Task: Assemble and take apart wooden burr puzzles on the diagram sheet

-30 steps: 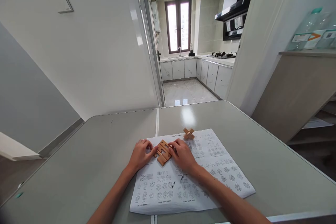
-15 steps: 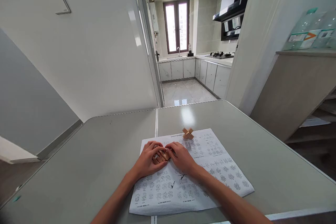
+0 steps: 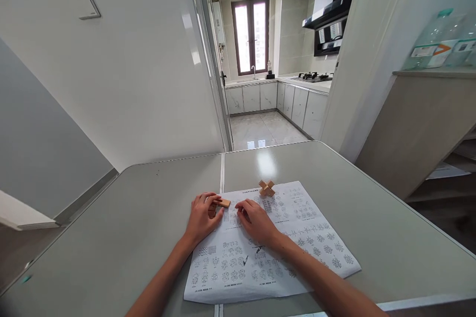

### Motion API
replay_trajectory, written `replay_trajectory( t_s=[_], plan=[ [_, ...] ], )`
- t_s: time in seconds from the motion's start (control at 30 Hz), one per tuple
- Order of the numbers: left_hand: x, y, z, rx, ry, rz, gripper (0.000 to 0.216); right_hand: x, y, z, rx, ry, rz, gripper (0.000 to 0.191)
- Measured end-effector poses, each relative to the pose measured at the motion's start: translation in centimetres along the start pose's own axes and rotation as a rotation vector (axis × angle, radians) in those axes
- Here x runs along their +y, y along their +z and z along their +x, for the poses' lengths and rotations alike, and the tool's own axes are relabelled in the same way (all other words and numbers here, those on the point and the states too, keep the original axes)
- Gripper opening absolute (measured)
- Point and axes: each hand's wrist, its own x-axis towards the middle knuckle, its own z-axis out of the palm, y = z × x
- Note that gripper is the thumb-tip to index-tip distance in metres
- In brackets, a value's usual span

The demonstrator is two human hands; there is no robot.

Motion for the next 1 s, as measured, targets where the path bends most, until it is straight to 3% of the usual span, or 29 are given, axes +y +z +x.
replay_trajectory(
  t_s=[0.2,0.53,0.73,0.9,1.0],
  plan=[
    [1.5,-0.4,0.0,-0.131,0.184,-0.104,0.026,-0.2,-0.1,0.0,0.004,-0.018,-0.010,0.016],
    [0.2,0.5,-0.1,0.014,-0.015,0.017,0.019,0.0,0.0,0.0,0.000,-0.021,-0.031,0.017],
    [1.5,-0.1,-0.2,-0.023,0.173,-0.106,0.022,0.0,0.0,0.0,0.002,-0.039,-0.028,0.018],
    [2.2,0.7,-1.0,-0.206,0.369,-0.091,0.026,0.5,0.3,0.0,0.001,-0.045,-0.043,0.017],
    [2.5,0.9,-1.2,-0.260,0.381,-0.089,0.025,0.7,0.4,0.0,0.003,-0.045,-0.049,0.017]
  ],
)
